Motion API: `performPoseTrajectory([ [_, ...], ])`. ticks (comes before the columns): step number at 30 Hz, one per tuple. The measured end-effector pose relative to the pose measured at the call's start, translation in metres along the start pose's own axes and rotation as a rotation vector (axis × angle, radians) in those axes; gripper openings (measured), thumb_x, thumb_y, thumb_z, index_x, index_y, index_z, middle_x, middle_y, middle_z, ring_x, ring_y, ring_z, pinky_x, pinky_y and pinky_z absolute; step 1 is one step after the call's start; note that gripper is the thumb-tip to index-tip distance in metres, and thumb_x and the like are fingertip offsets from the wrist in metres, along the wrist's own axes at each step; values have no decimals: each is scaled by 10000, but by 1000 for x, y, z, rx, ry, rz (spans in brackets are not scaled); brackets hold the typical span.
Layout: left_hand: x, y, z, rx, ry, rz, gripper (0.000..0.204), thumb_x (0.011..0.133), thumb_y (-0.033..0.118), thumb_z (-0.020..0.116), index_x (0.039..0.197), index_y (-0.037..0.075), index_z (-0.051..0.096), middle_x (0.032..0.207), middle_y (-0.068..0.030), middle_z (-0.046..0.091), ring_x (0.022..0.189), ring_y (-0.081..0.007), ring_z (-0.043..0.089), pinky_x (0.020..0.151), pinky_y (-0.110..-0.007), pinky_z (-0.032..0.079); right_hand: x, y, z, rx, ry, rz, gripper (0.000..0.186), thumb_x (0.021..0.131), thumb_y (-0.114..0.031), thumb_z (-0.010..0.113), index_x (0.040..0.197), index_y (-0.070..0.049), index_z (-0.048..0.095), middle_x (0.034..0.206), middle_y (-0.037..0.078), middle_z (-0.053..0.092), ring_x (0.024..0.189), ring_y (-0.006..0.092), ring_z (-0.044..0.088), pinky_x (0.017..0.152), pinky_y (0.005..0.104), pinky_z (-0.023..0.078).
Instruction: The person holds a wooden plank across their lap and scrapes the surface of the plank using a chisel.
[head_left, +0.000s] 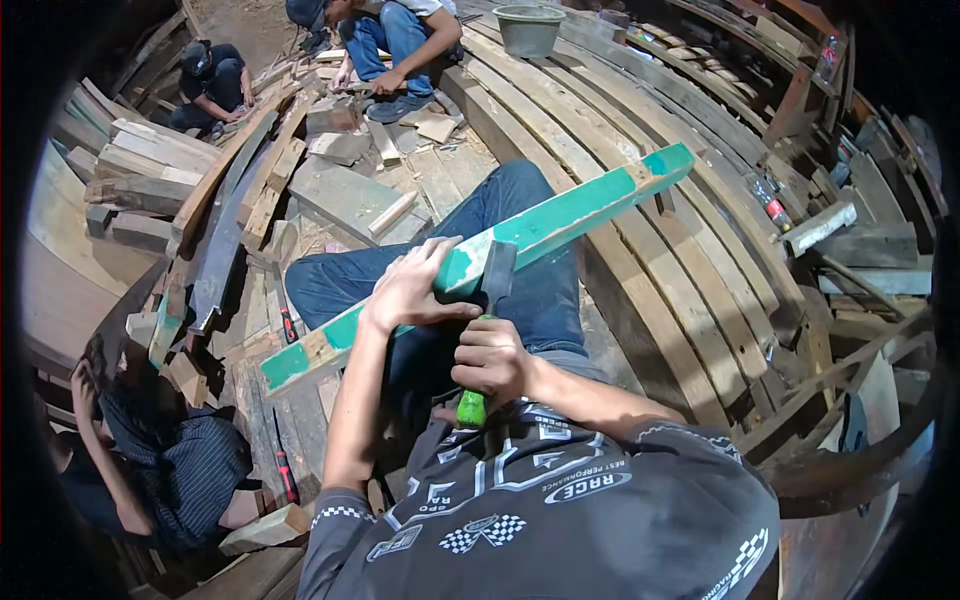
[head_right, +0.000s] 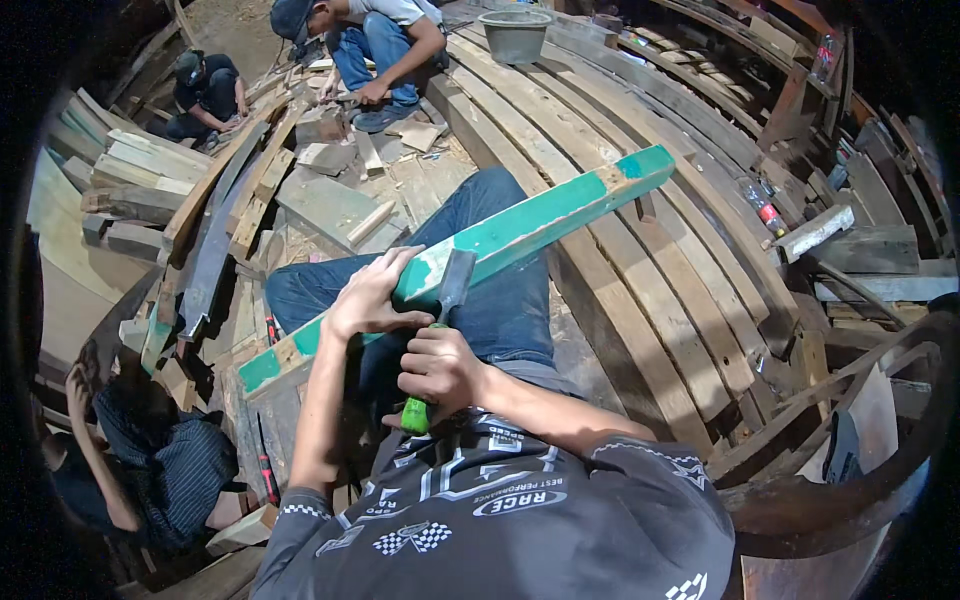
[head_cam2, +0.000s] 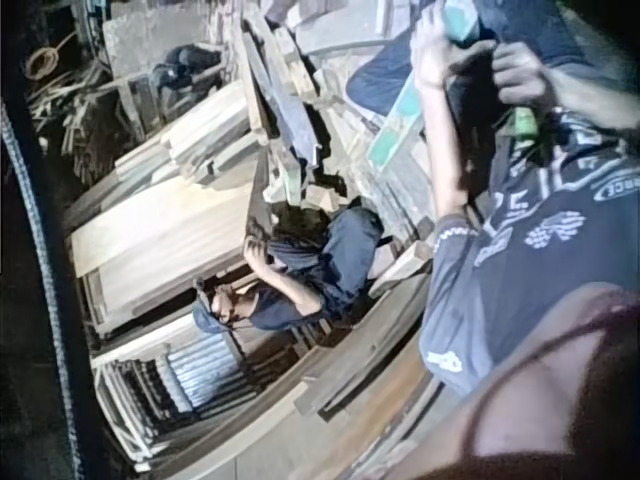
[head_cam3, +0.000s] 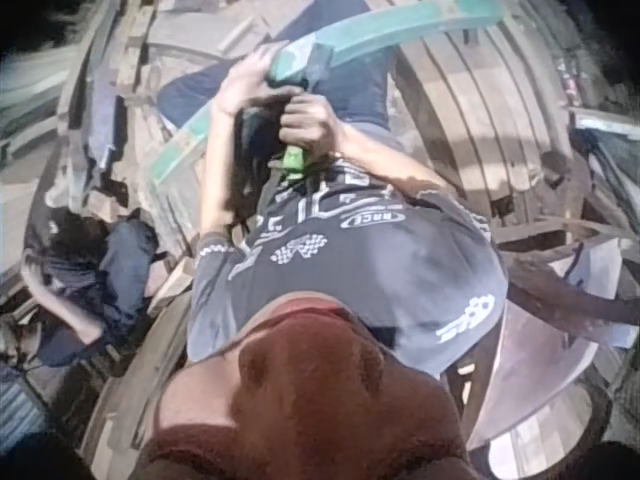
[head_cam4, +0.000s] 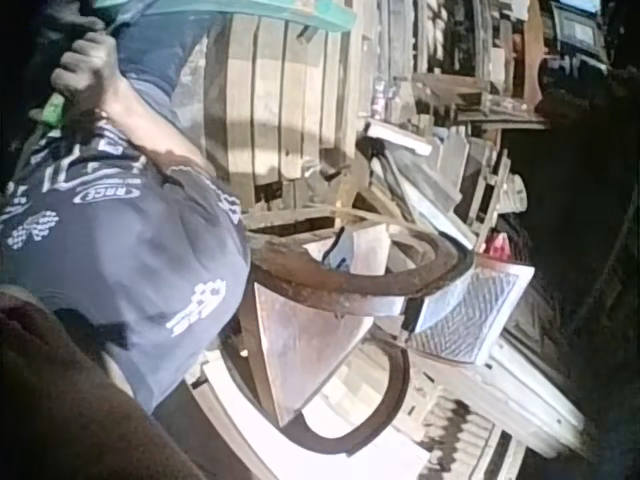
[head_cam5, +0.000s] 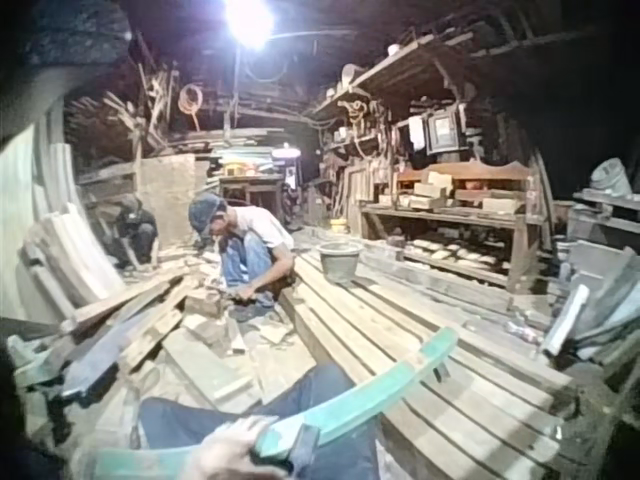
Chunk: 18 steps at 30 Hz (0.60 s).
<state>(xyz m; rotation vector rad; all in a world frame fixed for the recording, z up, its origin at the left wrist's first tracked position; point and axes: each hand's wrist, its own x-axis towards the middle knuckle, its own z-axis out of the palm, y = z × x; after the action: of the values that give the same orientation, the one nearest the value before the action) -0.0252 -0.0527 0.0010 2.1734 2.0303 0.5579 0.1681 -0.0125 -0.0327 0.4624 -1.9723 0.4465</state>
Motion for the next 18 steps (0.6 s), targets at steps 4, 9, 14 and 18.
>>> performPoseTrajectory([
  [4, 2, 3, 3, -37, -37, -73, 1025, 679, 709, 806, 1410, 51, 516, 1282, -209, 639, 1119, -404, 658, 928, -471, 543, 3, -9, -5, 5, -1, 41, 527, 640, -400, 862, 573, -129, 415, 595, 24, 380, 533, 217, 457, 512, 365, 356],
  [9, -1, 3, 7, 80, 48, -56, 961, 684, 723, 794, 1364, 91, 547, 1114, -210, 709, 1016, -412, 695, 852, -469, 569, 3, -19, 0, 23, 25, 2, 445, 651, -386, 844, 618, -113, 495, 594, 15, 380, 507, 211, 441, 476, 361, 329],
  [14, 1, 6, 2, 47, 26, -92, 890, 671, 694, 822, 1306, 124, 571, 1005, -212, 724, 945, -403, 712, 788, -480, 577, 4, -15, 3, 7, 46, 7, 417, 659, -369, 844, 623, -109, 519, 592, 14, 391, 508, 207, 450, 471, 360, 340],
  [18, 0, 3, 4, 64, 49, -72, 873, 679, 706, 812, 1290, 128, 577, 965, -217, 728, 906, -422, 714, 760, -494, 579, 7, -15, 4, -29, 67, 4, 422, 647, -362, 838, 616, -114, 498, 594, 12, 389, 511, 205, 448, 471, 360, 342],
])
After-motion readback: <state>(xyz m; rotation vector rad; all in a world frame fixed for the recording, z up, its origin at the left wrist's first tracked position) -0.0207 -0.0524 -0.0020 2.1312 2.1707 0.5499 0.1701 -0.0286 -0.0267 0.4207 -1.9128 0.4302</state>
